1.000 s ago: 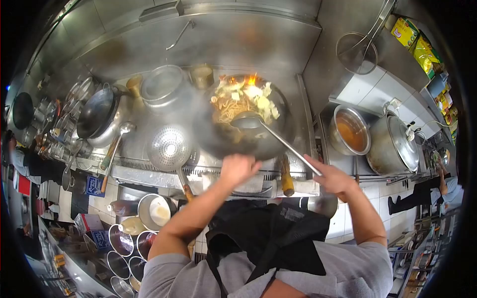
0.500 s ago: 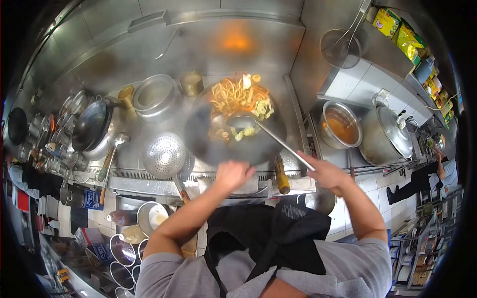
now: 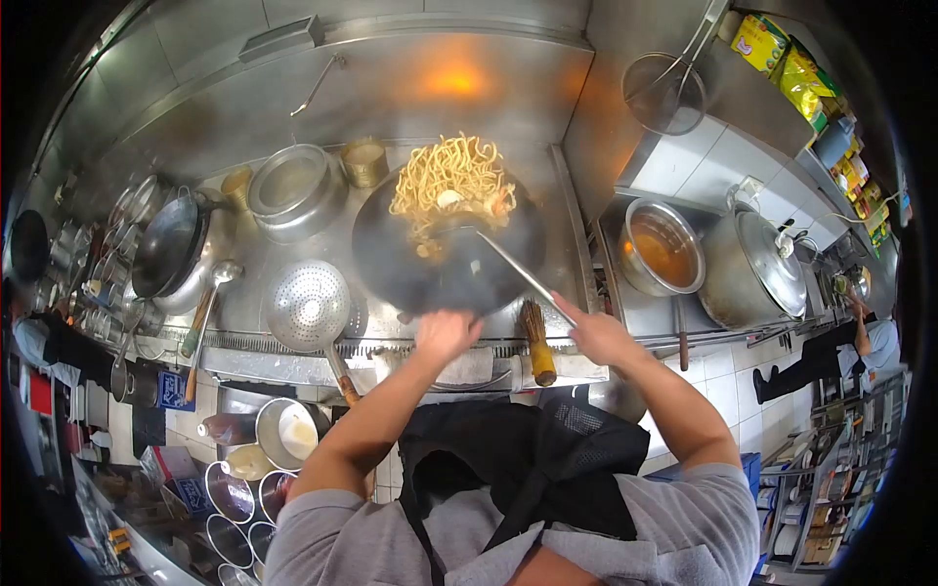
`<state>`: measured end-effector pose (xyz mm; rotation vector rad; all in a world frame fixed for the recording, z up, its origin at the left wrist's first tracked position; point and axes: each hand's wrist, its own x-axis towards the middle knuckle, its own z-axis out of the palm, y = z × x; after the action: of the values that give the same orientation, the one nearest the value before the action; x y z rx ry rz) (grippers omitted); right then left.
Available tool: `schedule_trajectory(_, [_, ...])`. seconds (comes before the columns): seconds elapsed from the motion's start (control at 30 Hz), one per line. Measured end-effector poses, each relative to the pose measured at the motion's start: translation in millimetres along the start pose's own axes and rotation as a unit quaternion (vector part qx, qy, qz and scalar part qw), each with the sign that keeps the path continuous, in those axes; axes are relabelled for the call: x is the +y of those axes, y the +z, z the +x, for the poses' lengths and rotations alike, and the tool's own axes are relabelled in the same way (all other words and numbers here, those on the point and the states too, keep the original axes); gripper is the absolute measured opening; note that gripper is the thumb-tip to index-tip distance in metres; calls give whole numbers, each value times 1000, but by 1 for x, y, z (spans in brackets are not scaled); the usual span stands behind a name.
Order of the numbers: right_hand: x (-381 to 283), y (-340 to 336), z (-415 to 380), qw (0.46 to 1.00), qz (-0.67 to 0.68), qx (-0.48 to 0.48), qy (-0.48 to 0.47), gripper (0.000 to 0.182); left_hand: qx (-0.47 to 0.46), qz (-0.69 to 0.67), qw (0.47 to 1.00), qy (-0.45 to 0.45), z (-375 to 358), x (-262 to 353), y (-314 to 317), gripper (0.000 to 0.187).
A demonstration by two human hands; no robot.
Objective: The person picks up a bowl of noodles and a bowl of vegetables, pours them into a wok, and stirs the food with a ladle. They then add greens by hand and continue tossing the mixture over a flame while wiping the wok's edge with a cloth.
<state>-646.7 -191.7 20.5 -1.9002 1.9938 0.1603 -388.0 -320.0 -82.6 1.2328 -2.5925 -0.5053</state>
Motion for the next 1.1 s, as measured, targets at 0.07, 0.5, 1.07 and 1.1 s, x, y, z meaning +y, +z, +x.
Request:
schedule_trajectory(0.07, [6, -9, -27, 1000, 26, -2, -16, 79, 49, -17, 999, -14, 42, -16, 3, 25])
schedule_trajectory(0.5, [87, 26, 121, 990, 80, 114, 20, 86, 131, -257, 957, -17, -102, -2, -15, 32])
schedule_trajectory(1.07, [16, 15, 41, 984, 162, -50, -54, 82, -21, 4, 999, -34, 76, -35, 30, 17])
schedule_trajectory(1.1, [20, 19, 45, 989, 122, -50, -70, 83, -25, 3, 999, -27, 71, -33, 37, 17])
